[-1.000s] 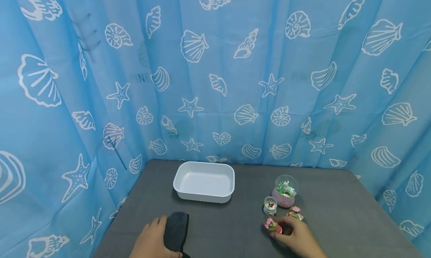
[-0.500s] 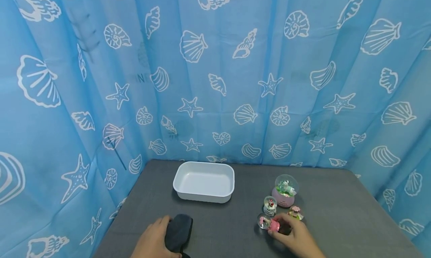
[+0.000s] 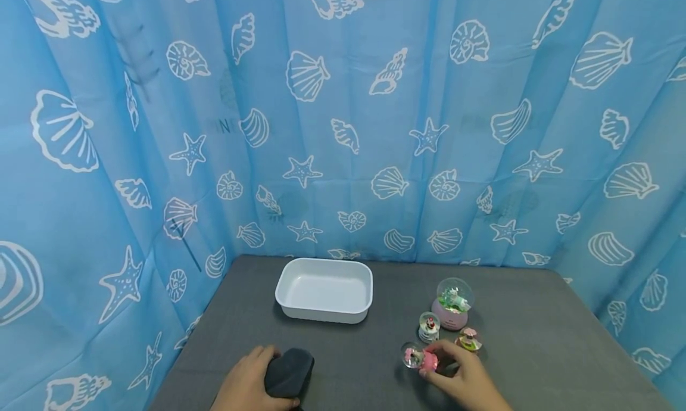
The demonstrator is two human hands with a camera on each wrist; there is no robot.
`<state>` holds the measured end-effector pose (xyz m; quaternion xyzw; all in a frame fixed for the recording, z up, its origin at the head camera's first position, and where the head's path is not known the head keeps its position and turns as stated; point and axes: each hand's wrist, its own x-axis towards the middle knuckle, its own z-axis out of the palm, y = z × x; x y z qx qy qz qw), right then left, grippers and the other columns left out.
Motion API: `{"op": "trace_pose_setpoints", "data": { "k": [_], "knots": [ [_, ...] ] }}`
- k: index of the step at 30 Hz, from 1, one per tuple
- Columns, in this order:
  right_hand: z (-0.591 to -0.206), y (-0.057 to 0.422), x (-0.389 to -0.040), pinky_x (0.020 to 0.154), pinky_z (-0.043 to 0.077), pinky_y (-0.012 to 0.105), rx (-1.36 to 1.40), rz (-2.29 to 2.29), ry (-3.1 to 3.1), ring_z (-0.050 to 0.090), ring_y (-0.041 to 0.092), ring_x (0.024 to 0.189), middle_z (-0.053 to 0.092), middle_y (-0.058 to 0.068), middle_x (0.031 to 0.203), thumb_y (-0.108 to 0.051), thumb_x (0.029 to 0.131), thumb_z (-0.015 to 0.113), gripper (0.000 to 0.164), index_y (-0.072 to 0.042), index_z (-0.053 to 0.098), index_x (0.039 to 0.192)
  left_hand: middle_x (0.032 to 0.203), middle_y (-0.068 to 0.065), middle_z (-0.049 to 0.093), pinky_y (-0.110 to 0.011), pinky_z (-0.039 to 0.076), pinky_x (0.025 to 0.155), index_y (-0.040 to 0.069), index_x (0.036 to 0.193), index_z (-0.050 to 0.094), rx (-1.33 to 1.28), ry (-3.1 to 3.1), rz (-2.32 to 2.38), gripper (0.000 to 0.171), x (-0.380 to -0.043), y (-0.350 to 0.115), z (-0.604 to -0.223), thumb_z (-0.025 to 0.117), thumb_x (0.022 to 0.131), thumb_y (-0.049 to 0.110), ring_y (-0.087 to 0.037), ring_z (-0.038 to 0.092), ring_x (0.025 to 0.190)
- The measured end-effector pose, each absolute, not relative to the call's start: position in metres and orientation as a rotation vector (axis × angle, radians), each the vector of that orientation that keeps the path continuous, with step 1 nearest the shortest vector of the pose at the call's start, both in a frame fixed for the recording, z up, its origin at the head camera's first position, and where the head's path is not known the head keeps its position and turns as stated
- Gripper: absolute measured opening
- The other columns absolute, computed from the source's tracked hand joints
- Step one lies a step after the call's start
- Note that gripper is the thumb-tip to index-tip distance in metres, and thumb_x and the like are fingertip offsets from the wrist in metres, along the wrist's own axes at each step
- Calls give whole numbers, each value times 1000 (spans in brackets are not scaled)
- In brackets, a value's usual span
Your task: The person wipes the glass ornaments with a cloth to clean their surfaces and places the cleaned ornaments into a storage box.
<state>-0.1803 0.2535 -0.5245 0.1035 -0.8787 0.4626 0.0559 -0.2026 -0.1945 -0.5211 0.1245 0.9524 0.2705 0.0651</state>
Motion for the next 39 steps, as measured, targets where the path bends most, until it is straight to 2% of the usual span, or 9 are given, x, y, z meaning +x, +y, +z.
{"op": "trace_pose_setpoints", "data": {
  "k": [12, 19, 28, 33, 36, 39],
  "knots": [
    [-521, 247, -174, 59, 58, 25, 415, 1420, -2608, 66, 2, 81, 72, -7, 92, -22, 88, 88, 28, -13, 73, 110, 103, -1, 61, -40, 52, 71, 16, 118, 67, 411, 2791, 922, 65, -202, -199, -518, 97, 71, 49, -18, 55, 85],
    [-518, 241, -173, 60, 58, 25, 415, 1458, -2629, 66, 3, 82, 72, -5, 93, -23, 89, 88, 29, -13, 73, 112, 101, 4, 60, -35, 48, 70, 22, 110, 67, 446, 2813, 980, 52, -198, -192, -514, 95, 73, 45, -14, 53, 83],
    [-515, 233, -172, 63, 58, 27, 549, 1464, -2549, 67, 5, 82, 74, 0, 93, -19, 89, 87, 27, -13, 73, 112, 94, 9, 56, -24, 42, 68, 26, 101, 62, 585, 2881, 1181, 40, -190, -178, -507, 92, 79, 42, -4, 50, 78],
    [-511, 228, -172, 63, 58, 27, 579, 1486, -2564, 67, 4, 83, 74, 0, 94, -20, 90, 86, 29, -11, 72, 114, 96, 12, 59, -24, 48, 71, 30, 101, 63, 670, 2872, 1385, 37, -187, -170, -506, 93, 81, 36, -4, 54, 81],
    [-510, 224, -172, 64, 59, 27, 580, 1498, -2573, 67, 4, 84, 74, -1, 95, -21, 90, 86, 28, -14, 73, 114, 103, 14, 62, -27, 57, 79, 32, 104, 63, 691, 2806, 1524, 40, -184, -162, -503, 95, 80, 36, -5, 60, 89],
    [-510, 219, -172, 64, 60, 28, 642, 1482, -2528, 67, 3, 84, 74, -4, 97, -19, 90, 87, 28, -17, 72, 113, 111, 13, 65, -31, 61, 87, 32, 107, 63, 723, 2721, 1633, 42, -181, -154, -499, 95, 80, 38, -8, 64, 97]
  ]
}}
